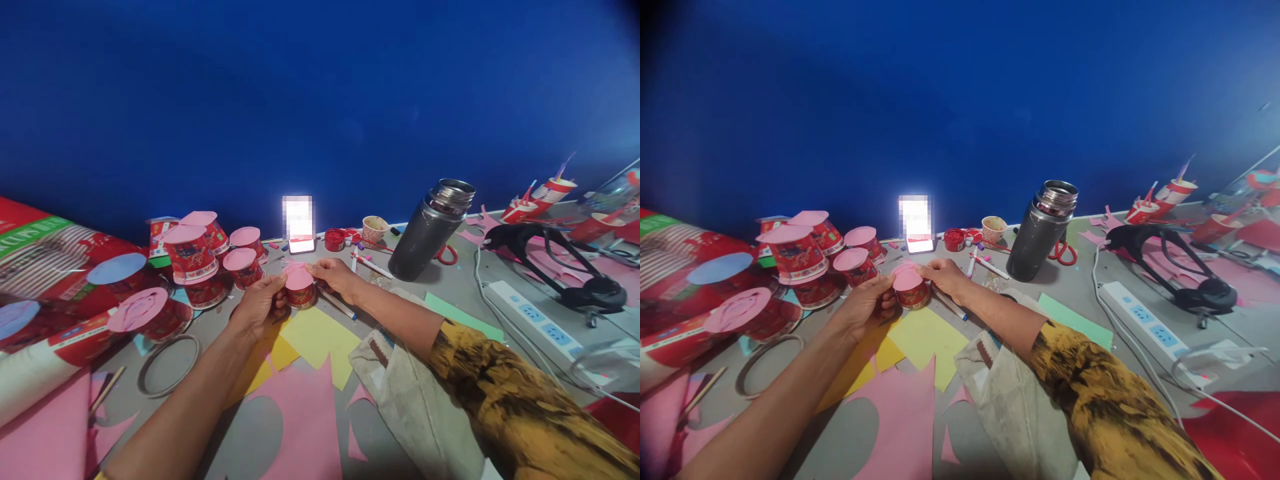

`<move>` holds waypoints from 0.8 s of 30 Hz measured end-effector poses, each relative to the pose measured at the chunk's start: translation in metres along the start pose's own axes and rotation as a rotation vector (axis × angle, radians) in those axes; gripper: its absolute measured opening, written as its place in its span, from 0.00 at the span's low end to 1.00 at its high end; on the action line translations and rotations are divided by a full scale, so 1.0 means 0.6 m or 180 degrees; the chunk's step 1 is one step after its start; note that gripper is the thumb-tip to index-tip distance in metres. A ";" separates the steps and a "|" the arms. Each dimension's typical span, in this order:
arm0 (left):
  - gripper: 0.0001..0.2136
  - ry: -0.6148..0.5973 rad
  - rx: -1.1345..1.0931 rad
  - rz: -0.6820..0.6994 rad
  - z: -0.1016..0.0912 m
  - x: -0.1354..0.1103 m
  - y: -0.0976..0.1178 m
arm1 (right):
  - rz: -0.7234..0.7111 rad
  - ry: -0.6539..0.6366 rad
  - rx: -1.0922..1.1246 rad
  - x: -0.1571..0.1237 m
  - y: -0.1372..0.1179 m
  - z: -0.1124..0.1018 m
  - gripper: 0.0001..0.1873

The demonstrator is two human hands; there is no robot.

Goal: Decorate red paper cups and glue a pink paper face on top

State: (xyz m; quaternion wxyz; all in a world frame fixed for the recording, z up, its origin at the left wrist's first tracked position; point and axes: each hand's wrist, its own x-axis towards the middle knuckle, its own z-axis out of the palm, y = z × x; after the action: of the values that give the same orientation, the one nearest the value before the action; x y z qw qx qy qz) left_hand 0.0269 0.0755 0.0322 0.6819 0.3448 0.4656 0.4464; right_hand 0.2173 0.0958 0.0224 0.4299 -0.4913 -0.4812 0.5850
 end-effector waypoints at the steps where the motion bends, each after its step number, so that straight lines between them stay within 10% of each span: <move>1: 0.25 0.0007 0.0021 0.0002 0.001 -0.001 0.001 | -0.0008 0.0047 0.0019 0.000 0.000 0.000 0.33; 24: 0.20 0.0585 0.1779 0.1935 -0.015 -0.014 -0.023 | -0.0663 0.0258 -0.0235 -0.010 0.003 -0.016 0.29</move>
State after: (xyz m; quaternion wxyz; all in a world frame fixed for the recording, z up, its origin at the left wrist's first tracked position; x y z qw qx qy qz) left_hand 0.0208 0.0633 0.0194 0.3551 0.5969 0.5047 0.5127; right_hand 0.2274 0.0911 0.0212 0.4891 -0.4774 -0.5332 0.4986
